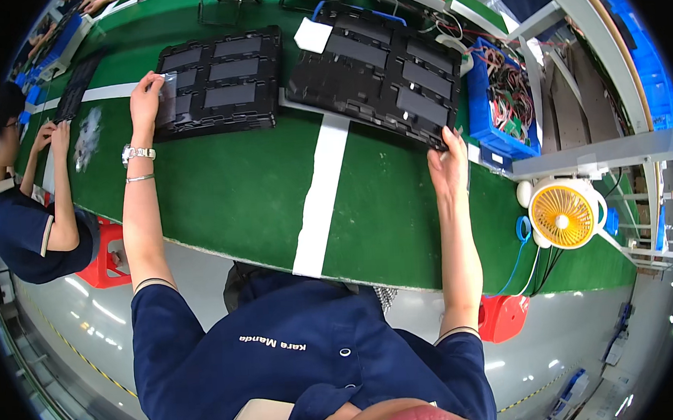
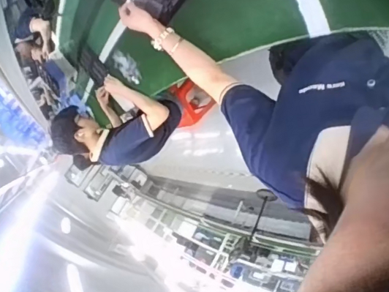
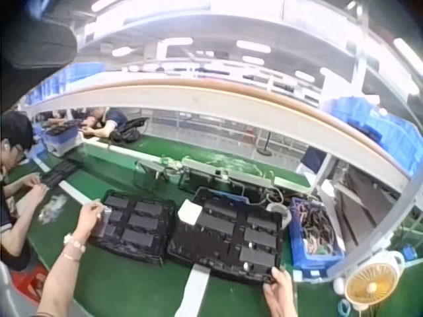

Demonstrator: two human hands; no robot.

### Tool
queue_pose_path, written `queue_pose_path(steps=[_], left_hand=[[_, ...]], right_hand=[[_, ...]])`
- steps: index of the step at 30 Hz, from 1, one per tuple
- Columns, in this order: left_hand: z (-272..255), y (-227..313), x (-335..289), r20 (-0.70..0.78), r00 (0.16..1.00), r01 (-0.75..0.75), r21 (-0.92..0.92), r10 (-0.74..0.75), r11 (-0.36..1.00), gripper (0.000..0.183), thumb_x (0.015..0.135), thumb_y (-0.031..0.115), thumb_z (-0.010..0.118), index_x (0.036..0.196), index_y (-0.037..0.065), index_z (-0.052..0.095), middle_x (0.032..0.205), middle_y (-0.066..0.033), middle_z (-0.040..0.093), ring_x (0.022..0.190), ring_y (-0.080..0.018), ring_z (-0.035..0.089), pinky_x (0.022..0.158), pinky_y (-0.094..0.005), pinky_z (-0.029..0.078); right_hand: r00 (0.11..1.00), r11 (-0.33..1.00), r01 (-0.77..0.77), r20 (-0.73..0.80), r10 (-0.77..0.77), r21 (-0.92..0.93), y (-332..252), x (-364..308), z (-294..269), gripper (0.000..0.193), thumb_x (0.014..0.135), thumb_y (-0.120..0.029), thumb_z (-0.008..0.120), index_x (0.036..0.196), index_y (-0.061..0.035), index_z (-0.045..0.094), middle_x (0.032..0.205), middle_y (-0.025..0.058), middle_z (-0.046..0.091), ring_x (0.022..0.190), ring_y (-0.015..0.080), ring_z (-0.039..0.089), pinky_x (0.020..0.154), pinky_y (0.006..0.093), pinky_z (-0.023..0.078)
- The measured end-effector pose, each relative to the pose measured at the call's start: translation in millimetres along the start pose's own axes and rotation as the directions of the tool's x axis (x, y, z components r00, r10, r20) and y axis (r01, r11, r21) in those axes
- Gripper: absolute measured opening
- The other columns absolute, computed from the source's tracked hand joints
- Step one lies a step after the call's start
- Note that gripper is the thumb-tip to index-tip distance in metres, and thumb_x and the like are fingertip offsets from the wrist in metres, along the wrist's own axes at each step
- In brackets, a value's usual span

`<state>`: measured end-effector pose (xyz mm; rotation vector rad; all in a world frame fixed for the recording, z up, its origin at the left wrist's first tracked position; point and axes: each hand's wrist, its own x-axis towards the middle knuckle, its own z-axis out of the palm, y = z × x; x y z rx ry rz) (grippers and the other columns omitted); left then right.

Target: Assembling electronic components by peeling mesh pads from an adhesive sheet and sticking them into a plastic frame.

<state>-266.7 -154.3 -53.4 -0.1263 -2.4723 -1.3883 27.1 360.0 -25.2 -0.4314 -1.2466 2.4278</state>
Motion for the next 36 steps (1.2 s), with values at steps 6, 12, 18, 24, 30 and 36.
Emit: queue_pose_path(steps=[6, 12, 18, 24, 30, 36], left_hand=[[-2.3, 59.0, -23.9, -0.244, 0.970, -0.057, -0.232, -0.002, 0.971, 0.027, 0.088, 0.019, 0.062, 0.102, -0.003, 0.066, 0.122, -0.0125, 0.062, 0.109, -0.0178, 0.058, 0.096, -0.0282, 0.041], [22.9, 153.8, -98.8, 0.518, 0.760, -0.127, -0.475, 0.394, 0.871, 0.019, 0.088, 0.018, 0.057, 0.086, 0.001, 0.063, 0.126, -0.0161, 0.058, 0.117, -0.0245, 0.053, 0.104, -0.0365, 0.035], [81.7, 173.2, -190.8, 0.870, 0.360, 0.082, -0.389, 0.337, 0.918, 0.017, 0.085, 0.017, 0.062, 0.080, 0.001, 0.060, 0.142, -0.0116, 0.046, 0.095, -0.0117, 0.054, 0.085, -0.0268, 0.042], [75.2, 170.7, -223.4, 0.843, 0.507, 0.166, -0.301, 0.181, 0.939, 0.013, 0.087, 0.016, 0.060, 0.084, 0.003, 0.060, 0.146, -0.0166, 0.039, 0.102, -0.0090, 0.054, 0.083, -0.0270, 0.042], [47.7, 181.6, -290.4, 0.836, 0.545, 0.448, -0.349, 0.057, 0.823, 0.004, 0.088, 0.007, 0.060, 0.090, 0.003, 0.059, 0.154, -0.0213, 0.015, 0.139, -0.0206, 0.023, 0.104, -0.0321, 0.029], [27.4, 200.2, -332.6, 0.966, 0.220, 0.796, -0.259, 0.136, 0.548, 0.010, 0.091, 0.010, 0.054, 0.092, 0.001, 0.058, 0.151, -0.0223, 0.022, 0.140, -0.0325, 0.024, 0.112, -0.0447, 0.023]], right_hand=[[0.999, 0.998, -0.024, -0.037, 0.022, -0.051, -23.8, -100.6, -31.8, 0.031, 0.084, -0.011, 0.065, 0.109, 0.0002, 0.052, 0.089, 0.0033, 0.059, 0.059, 0.0029, 0.047, 0.040, 0.0163, 0.026], [0.983, 0.940, -0.180, -0.021, 0.182, -0.288, -35.9, -137.2, -56.7, 0.053, 0.076, -0.019, 0.072, 0.118, 0.0058, 0.049, 0.088, 0.0034, 0.062, 0.055, 0.0014, 0.049, 0.038, 0.0135, 0.030], [0.904, 0.776, -0.360, 0.013, 0.428, -0.518, -41.8, -106.0, -58.4, 0.041, 0.081, -0.023, 0.068, 0.110, 0.0040, 0.057, 0.079, -0.0039, 0.059, 0.057, -0.0005, 0.048, 0.045, 0.0144, 0.032], [0.978, 0.525, -0.134, -0.027, 0.207, -0.841, -46.0, -75.0, -38.6, 0.035, 0.084, -0.026, 0.066, 0.107, -0.0006, 0.060, 0.076, -0.0007, 0.059, 0.060, 0.0051, 0.051, 0.049, 0.0188, 0.037], [0.993, 0.410, 0.035, 0.077, 0.085, -0.911, -34.8, 14.6, -17.4, 0.027, 0.084, -0.028, 0.067, 0.097, -0.0039, 0.064, 0.079, -0.0008, 0.062, 0.068, 0.0059, 0.053, 0.054, 0.0228, 0.040], [0.813, 0.392, 0.423, 0.533, 0.234, -0.817, 14.4, 90.9, 26.2, 0.029, 0.081, -0.033, 0.068, 0.094, -0.0061, 0.066, 0.085, 0.0043, 0.068, 0.081, 0.0158, 0.063, 0.074, 0.0294, 0.048]])
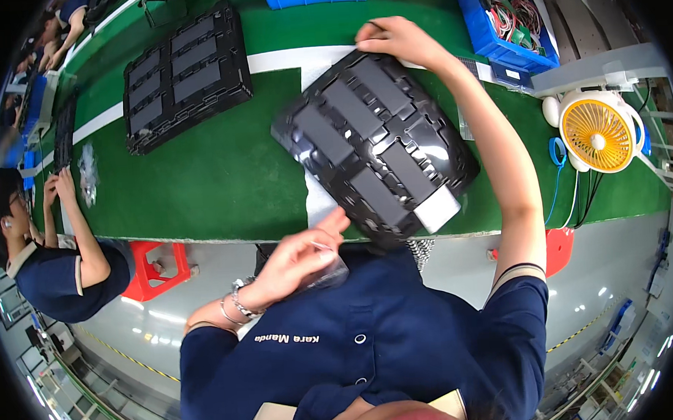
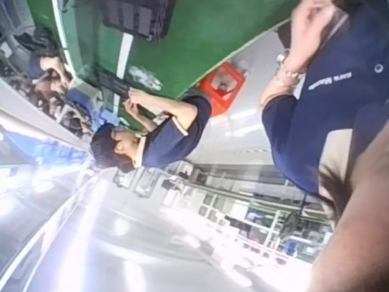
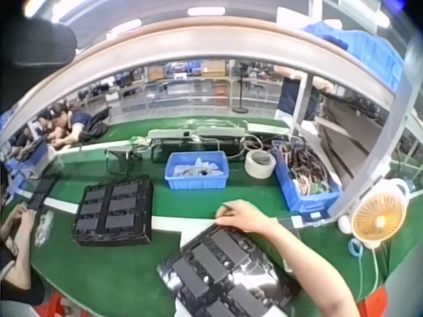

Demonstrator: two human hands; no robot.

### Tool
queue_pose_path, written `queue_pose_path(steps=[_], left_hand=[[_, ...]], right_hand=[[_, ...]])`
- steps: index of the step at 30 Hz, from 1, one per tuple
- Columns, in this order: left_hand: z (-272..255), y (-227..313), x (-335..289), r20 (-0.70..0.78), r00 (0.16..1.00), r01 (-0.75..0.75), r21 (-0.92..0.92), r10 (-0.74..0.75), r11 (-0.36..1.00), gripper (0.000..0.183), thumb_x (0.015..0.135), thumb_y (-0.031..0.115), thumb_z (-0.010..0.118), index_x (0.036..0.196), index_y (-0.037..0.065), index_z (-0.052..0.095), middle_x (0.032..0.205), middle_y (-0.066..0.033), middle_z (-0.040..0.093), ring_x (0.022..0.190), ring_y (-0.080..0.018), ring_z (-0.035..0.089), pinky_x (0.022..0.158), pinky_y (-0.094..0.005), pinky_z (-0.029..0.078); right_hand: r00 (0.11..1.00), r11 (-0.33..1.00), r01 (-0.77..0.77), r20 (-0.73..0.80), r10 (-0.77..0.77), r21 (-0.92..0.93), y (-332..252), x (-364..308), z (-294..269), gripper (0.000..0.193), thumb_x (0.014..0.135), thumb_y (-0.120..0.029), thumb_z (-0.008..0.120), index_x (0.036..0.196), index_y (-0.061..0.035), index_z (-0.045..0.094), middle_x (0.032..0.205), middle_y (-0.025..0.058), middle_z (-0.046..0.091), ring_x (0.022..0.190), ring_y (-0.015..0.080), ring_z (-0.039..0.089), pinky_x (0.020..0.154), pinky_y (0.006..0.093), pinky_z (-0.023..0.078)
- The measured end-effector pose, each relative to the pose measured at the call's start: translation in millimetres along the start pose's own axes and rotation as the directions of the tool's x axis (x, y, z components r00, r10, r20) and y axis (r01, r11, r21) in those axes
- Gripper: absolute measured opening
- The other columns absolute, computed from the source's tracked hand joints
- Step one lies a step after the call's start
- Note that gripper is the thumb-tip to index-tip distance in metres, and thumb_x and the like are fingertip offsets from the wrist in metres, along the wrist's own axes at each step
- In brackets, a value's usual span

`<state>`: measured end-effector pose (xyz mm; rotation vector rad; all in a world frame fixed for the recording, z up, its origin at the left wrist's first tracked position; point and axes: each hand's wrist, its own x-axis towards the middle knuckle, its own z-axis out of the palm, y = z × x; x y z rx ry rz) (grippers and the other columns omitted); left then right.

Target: Assembling electronic components by peeling mesh pads from an adhesive sheet and sticking them into a plastic frame.

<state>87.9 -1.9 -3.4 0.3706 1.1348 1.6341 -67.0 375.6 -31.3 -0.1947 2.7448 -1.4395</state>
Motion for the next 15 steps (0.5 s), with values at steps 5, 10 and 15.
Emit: queue_pose_path(steps=[5, 10, 15], left_hand=[[-4.3, 21.1, 21.2, 0.180, 0.958, 0.212, 0.085, -0.224, 0.974, 0.012, 0.093, 0.011, 0.054, 0.093, 0.000, 0.057, 0.140, -0.0216, 0.042, 0.127, -0.0287, 0.045, 0.103, -0.0383, 0.038], [-27.1, 46.7, 25.4, -0.018, 0.998, -0.051, 0.302, 0.059, 0.952, 0.006, 0.091, 0.008, 0.056, 0.090, 0.002, 0.056, 0.127, -0.0169, 0.057, 0.125, -0.0249, 0.048, 0.102, -0.0380, 0.038], [-63.5, 44.1, 44.7, -0.418, 0.786, -0.100, 0.641, 0.455, 0.761, 0.003, 0.086, 0.005, 0.059, 0.086, 0.001, 0.059, 0.144, -0.0184, 0.041, 0.135, -0.0287, 0.035, 0.109, -0.0384, 0.027]], right_hand=[[0.991, 0.960, 0.113, 0.097, -0.091, -0.257, -69.0, 22.0, 55.3, 0.027, 0.083, -0.031, 0.063, 0.090, -0.0057, 0.067, 0.091, 0.0100, 0.071, 0.088, 0.0272, 0.067, 0.079, 0.0367, 0.051], [0.975, 0.946, 0.080, -0.170, -0.139, -0.315, -98.3, -4.0, 60.8, 0.025, 0.085, -0.029, 0.061, 0.091, -0.0056, 0.067, 0.085, 0.0131, 0.070, 0.081, 0.0288, 0.067, 0.074, 0.0370, 0.052], [0.974, 0.812, -0.154, -0.225, 0.029, -0.563, -93.2, -65.3, 62.1, 0.021, 0.084, -0.026, 0.061, 0.083, -0.0048, 0.063, 0.069, 0.0126, 0.065, 0.070, 0.0305, 0.066, 0.063, 0.0422, 0.052]])
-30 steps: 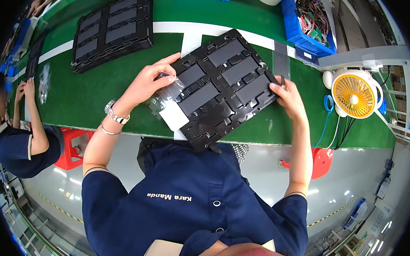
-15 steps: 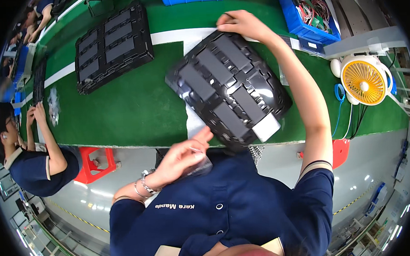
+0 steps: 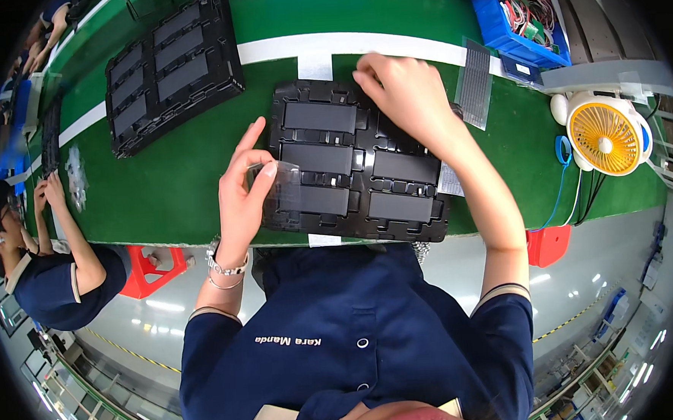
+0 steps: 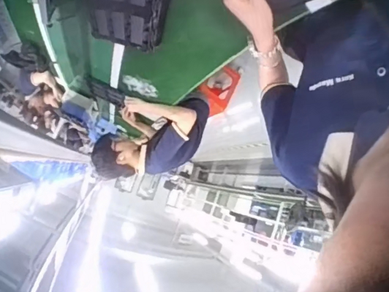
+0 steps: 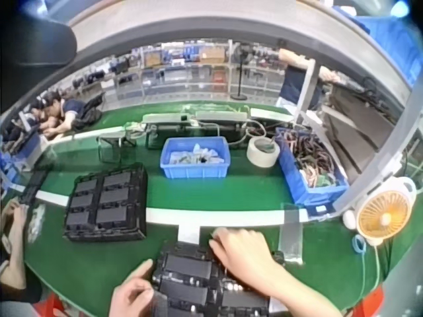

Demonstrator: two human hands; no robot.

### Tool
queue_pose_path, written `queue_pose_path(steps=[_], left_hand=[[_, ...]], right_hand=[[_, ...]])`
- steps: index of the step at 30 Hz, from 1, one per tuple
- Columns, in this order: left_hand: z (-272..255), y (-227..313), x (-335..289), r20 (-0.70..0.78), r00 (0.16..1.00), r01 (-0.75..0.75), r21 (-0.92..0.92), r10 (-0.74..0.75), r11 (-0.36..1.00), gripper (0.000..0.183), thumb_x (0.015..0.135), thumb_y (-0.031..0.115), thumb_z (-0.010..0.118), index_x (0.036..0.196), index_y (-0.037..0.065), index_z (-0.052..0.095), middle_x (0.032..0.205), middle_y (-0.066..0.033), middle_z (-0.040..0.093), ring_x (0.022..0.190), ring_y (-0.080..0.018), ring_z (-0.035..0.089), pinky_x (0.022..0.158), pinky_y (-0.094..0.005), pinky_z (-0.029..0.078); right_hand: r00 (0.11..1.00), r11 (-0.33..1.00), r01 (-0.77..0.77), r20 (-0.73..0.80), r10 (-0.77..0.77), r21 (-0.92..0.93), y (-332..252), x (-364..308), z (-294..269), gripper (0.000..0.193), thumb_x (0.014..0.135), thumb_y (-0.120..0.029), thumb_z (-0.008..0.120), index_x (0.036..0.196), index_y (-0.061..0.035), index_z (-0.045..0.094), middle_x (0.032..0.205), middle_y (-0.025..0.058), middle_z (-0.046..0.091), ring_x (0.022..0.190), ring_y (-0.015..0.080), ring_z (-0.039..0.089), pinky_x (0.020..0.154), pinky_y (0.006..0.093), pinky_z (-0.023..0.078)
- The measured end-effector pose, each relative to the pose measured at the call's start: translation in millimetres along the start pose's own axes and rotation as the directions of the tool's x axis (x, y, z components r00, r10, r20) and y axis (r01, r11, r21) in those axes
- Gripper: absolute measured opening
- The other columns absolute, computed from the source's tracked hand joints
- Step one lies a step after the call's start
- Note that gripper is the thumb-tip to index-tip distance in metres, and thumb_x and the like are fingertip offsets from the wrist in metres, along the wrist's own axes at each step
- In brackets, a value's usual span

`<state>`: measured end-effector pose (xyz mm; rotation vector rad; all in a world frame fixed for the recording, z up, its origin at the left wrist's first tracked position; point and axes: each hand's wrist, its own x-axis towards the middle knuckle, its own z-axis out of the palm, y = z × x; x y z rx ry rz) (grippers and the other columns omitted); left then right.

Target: Assembling electronic components by peeling mesh pads from an adhesive sheet and sticking them into a plastic frame.

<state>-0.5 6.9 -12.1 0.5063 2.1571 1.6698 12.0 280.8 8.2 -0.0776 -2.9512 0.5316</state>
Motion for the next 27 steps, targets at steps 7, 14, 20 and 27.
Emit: queue_pose_path(steps=[7, 14, 20, 27], left_hand=[[24.2, -4.9, -17.4, 0.030, 1.000, -0.001, -0.143, 0.005, 0.990, 0.002, 0.086, 0.004, 0.061, 0.087, 0.002, 0.061, 0.150, -0.0188, 0.030, 0.140, -0.0290, 0.024, 0.111, -0.0403, 0.019], [33.4, 23.0, -14.4, -0.043, 0.986, -0.154, 0.114, 0.160, 0.981, 0.005, 0.084, 0.004, 0.062, 0.087, 0.002, 0.060, 0.098, -0.0078, 0.056, 0.096, -0.0217, 0.057, 0.084, -0.0325, 0.045], [50.6, 34.4, -1.5, 0.117, 0.990, -0.083, -0.014, 0.084, 0.996, 0.006, 0.090, 0.002, 0.052, 0.094, -0.001, 0.055, 0.086, -0.0041, 0.052, 0.075, -0.0093, 0.049, 0.070, -0.0220, 0.040], [54.5, 31.4, 3.8, 0.186, 0.980, -0.045, -0.150, 0.073, 0.988, 0.008, 0.089, 0.006, 0.060, 0.091, -0.001, 0.060, 0.085, -0.0055, 0.062, 0.080, -0.0122, 0.061, 0.072, -0.0248, 0.047]], right_hand=[[0.988, 0.988, 0.114, -0.114, -0.102, 0.106, 6.7, -38.7, 11.9, 0.017, 0.084, -0.023, 0.063, 0.092, -0.0083, 0.060, 0.075, 0.0071, 0.066, 0.068, 0.0257, 0.065, 0.058, 0.0368, 0.051], [0.974, 0.938, 0.057, -0.227, 0.024, 0.343, -15.9, -61.2, -14.8, 0.008, 0.086, -0.006, 0.059, 0.093, -0.0048, 0.057, 0.072, 0.0093, 0.061, 0.062, 0.0287, 0.062, 0.056, 0.0355, 0.048], [0.935, 0.621, -0.350, 0.307, 0.180, 0.702, -73.5, -101.0, -43.1, 0.011, 0.088, -0.010, 0.061, 0.091, -0.0034, 0.053, 0.074, 0.0103, 0.063, 0.062, 0.0275, 0.063, 0.058, 0.0330, 0.049], [0.996, 0.846, -0.004, -0.071, 0.049, 0.533, -70.3, -103.9, -15.8, 0.008, 0.087, -0.006, 0.061, 0.087, -0.0026, 0.054, 0.068, 0.0103, 0.057, 0.059, 0.0294, 0.057, 0.054, 0.0371, 0.045]])
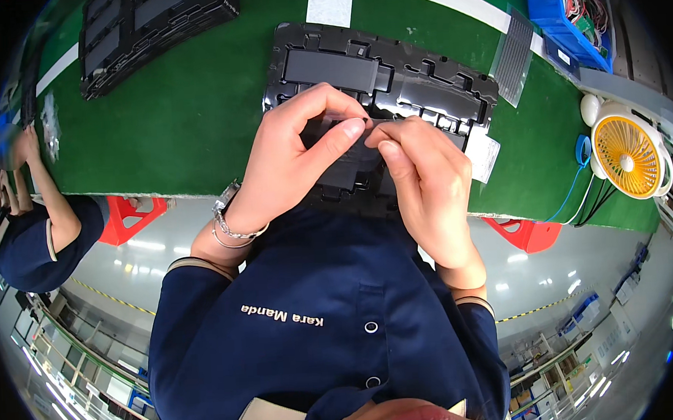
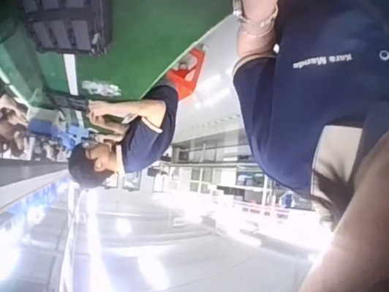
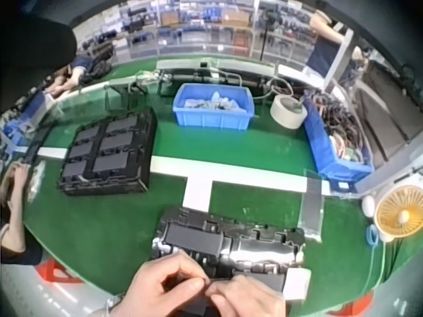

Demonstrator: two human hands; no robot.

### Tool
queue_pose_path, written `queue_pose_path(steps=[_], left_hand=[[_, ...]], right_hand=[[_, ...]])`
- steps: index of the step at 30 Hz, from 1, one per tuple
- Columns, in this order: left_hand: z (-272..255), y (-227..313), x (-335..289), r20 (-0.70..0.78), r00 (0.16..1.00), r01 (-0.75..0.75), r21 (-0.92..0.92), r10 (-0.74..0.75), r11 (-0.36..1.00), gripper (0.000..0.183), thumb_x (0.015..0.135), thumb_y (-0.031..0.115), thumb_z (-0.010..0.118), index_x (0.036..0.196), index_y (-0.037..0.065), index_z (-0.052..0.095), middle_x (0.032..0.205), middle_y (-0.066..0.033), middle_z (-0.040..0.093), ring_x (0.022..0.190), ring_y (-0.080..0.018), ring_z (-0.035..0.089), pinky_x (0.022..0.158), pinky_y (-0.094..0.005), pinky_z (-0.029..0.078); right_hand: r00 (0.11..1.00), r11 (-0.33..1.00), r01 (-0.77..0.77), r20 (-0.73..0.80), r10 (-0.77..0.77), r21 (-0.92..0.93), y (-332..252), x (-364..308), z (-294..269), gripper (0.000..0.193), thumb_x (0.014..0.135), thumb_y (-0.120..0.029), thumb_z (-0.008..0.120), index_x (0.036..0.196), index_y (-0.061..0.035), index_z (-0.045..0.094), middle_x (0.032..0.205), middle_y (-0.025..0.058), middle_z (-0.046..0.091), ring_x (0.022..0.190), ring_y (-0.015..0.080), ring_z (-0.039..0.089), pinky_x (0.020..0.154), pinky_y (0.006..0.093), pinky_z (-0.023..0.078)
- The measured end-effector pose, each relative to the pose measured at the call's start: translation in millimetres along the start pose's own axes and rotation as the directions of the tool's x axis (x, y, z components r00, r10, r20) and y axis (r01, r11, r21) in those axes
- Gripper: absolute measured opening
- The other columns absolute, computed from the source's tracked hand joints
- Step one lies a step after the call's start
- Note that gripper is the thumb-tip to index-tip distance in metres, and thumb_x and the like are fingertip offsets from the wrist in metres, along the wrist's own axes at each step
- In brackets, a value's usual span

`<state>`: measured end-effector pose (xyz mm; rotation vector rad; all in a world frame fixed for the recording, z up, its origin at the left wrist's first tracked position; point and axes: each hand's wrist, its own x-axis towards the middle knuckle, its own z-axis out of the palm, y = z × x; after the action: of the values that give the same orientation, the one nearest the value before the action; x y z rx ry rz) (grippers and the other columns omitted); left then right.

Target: Assembling electronic components by peeling mesh pads from an adhesive sheet and sticking them into a plastic frame.

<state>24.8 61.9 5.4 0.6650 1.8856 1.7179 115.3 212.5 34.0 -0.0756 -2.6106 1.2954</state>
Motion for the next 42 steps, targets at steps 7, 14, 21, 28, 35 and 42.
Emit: queue_pose_path(steps=[7, 14, 21, 28, 35, 42], left_hand=[[3.1, -1.1, -1.8, 0.088, 0.991, 0.116, -0.245, -0.097, 0.962, 0.011, 0.088, 0.008, 0.063, 0.093, -0.002, 0.063, 0.086, -0.0031, 0.064, 0.080, -0.0076, 0.059, 0.075, -0.0234, 0.048], [3.1, 5.3, -0.7, 0.093, 0.994, 0.069, -0.147, -0.056, 0.987, 0.008, 0.086, 0.001, 0.062, 0.092, -0.004, 0.061, 0.088, -0.0075, 0.060, 0.084, -0.0137, 0.055, 0.076, -0.0266, 0.044], [3.6, 2.9, 0.2, 0.081, 0.997, 0.002, -0.100, 0.006, 0.995, 0.008, 0.085, 0.001, 0.063, 0.090, -0.004, 0.062, 0.087, -0.0079, 0.060, 0.084, -0.0158, 0.055, 0.077, -0.0275, 0.044], [5.1, 1.6, 1.4, 0.032, 0.997, -0.065, -0.024, 0.066, 0.998, 0.009, 0.084, 0.004, 0.065, 0.091, -0.001, 0.066, 0.084, -0.0058, 0.064, 0.077, -0.0133, 0.059, 0.072, -0.0261, 0.048], [5.3, 7.1, 0.4, 0.035, 0.996, -0.079, 0.027, 0.078, 0.997, 0.008, 0.082, 0.001, 0.066, 0.088, -0.003, 0.065, 0.085, -0.0084, 0.063, 0.080, -0.0168, 0.058, 0.074, -0.0279, 0.045], [2.2, 10.2, -1.4, 0.069, 0.997, 0.021, -0.014, -0.020, 1.000, 0.008, 0.083, 0.002, 0.064, 0.089, -0.003, 0.064, 0.084, -0.0071, 0.064, 0.079, -0.0162, 0.059, 0.075, -0.0270, 0.046]], right_hand=[[0.996, 0.998, -0.066, -0.054, 0.065, -0.018, 3.1, -1.8, 2.6, 0.007, 0.083, -0.003, 0.063, 0.083, -0.0017, 0.057, 0.070, 0.0100, 0.058, 0.061, 0.0288, 0.058, 0.053, 0.0362, 0.045], [0.990, 0.993, -0.120, -0.078, 0.119, -0.005, 1.9, -3.2, 2.2, 0.009, 0.083, -0.004, 0.066, 0.083, -0.0011, 0.057, 0.067, 0.0101, 0.058, 0.056, 0.0272, 0.058, 0.051, 0.0347, 0.045], [0.993, 0.997, -0.062, -0.107, 0.056, -0.049, 4.8, -2.8, 3.5, 0.010, 0.082, -0.004, 0.067, 0.081, -0.0013, 0.058, 0.065, 0.0095, 0.057, 0.054, 0.0250, 0.056, 0.048, 0.0340, 0.043], [0.991, 0.997, -0.077, -0.113, 0.075, -0.017, 6.2, -3.8, 5.1, 0.010, 0.082, -0.004, 0.067, 0.080, -0.0016, 0.058, 0.063, 0.0084, 0.055, 0.052, 0.0243, 0.054, 0.047, 0.0338, 0.042], [0.992, 0.998, -0.031, -0.125, 0.024, -0.054, 8.4, -4.5, 4.9, 0.011, 0.081, -0.005, 0.068, 0.077, -0.0024, 0.058, 0.062, 0.0078, 0.054, 0.050, 0.0236, 0.053, 0.046, 0.0334, 0.041], [0.988, 0.992, 0.069, -0.130, -0.082, -0.105, 12.7, -1.9, 3.2, 0.012, 0.075, -0.004, 0.070, 0.071, -0.0042, 0.059, 0.057, 0.0069, 0.051, 0.048, 0.0225, 0.052, 0.045, 0.0334, 0.041]])
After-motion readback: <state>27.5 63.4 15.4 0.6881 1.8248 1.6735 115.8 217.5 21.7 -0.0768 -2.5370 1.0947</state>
